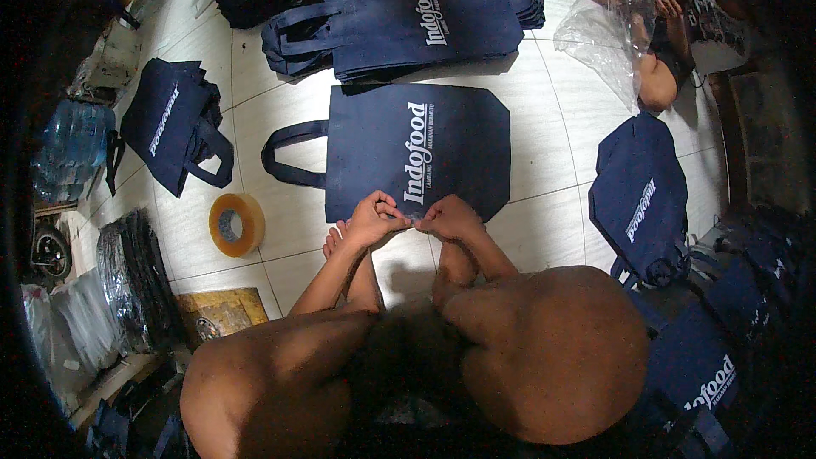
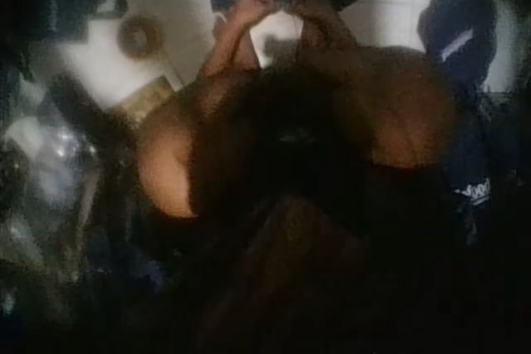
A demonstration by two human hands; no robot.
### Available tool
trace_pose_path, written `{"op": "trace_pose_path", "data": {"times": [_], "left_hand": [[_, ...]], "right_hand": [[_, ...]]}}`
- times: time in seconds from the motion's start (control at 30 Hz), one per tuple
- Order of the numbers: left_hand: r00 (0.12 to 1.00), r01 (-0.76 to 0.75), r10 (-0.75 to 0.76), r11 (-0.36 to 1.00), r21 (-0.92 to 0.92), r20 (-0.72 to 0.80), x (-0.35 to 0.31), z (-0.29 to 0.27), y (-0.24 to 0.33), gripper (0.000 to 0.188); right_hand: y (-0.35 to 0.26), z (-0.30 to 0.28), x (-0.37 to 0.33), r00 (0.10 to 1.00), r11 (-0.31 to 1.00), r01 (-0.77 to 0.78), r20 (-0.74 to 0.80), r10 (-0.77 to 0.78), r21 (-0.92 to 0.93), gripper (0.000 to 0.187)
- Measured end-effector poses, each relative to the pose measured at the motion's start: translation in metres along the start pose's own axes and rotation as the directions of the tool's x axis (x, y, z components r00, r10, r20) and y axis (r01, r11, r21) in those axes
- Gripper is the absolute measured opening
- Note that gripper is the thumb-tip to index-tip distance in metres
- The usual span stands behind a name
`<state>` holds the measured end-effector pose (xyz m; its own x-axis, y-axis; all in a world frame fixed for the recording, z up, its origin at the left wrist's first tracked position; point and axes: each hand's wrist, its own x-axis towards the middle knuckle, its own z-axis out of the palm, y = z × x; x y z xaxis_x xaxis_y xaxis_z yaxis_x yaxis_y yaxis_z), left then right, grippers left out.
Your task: The person sits on the floor and packs blue tote bags into plastic wrapping, using tape by hand to seal the bundles.
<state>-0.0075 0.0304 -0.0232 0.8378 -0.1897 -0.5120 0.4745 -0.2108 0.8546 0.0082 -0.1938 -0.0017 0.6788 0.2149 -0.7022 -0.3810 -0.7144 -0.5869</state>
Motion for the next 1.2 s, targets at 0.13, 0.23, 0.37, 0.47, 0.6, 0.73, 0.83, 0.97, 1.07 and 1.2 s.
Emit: {"op": "trace_pose_path", "data": {"times": [0.13,0.23,0.37,0.47,0.6,0.73,0.83,0.97,1.07,1.2], "left_hand": [[0.996,-0.028,0.041,0.986,0.165,-0.074,0.000,0.003,0.002,0.045],[0.978,-0.058,0.122,0.939,0.340,-0.170,-0.004,0.013,0.009,0.045],[0.967,-0.076,0.155,0.934,0.350,-0.203,-0.006,0.013,0.011,0.044],[0.999,-0.022,0.022,1.000,0.005,-0.026,0.007,0.004,-0.006,0.044],[0.995,-0.027,0.047,0.975,0.223,-0.085,0.006,0.003,0.002,0.043],[0.984,-0.037,0.089,0.952,0.305,-0.157,0.000,0.013,0.012,0.042],[0.991,-0.007,0.021,0.995,0.102,-0.133,-0.002,-0.005,-0.001,0.040],[0.997,0.072,-0.070,0.996,-0.049,0.034,0.005,-0.002,0.011,0.040],[0.992,-0.041,0.074,0.956,0.290,-0.106,0.004,0.008,0.007,0.041],[0.979,-0.016,0.068,0.965,0.261,-0.193,-0.002,0.009,0.006,0.039]], "right_hand": [[-0.015,0.002,-0.004,0.997,0.992,-0.077,-0.040,0.073,-0.099,0.031],[-0.025,0.016,-0.009,0.975,0.961,-0.066,-0.224,0.004,-0.269,0.033],[-0.024,0.020,-0.013,0.948,0.948,-0.084,-0.317,-0.018,-0.307,0.031],[-0.001,0.001,-0.002,0.995,1.000,-0.006,-0.096,0.005,-0.012,0.027],[-0.009,0.006,0.000,0.992,0.989,-0.039,-0.123,0.021,-0.144,0.030],[-0.022,0.019,-0.012,0.955,0.940,-0.058,-0.294,-0.046,-0.335,0.034],[-0.011,0.018,0.003,0.993,0.993,0.017,-0.114,-0.030,-0.114,0.029],[-0.014,-0.004,-0.009,0.997,0.997,-0.081,-0.014,0.081,-0.019,0.025],[-0.039,0.013,-0.022,0.960,0.947,-0.147,-0.273,0.067,-0.285,0.033],[-0.038,0.015,-0.016,0.970,0.962,-0.132,-0.232,0.076,-0.237,0.028]]}}
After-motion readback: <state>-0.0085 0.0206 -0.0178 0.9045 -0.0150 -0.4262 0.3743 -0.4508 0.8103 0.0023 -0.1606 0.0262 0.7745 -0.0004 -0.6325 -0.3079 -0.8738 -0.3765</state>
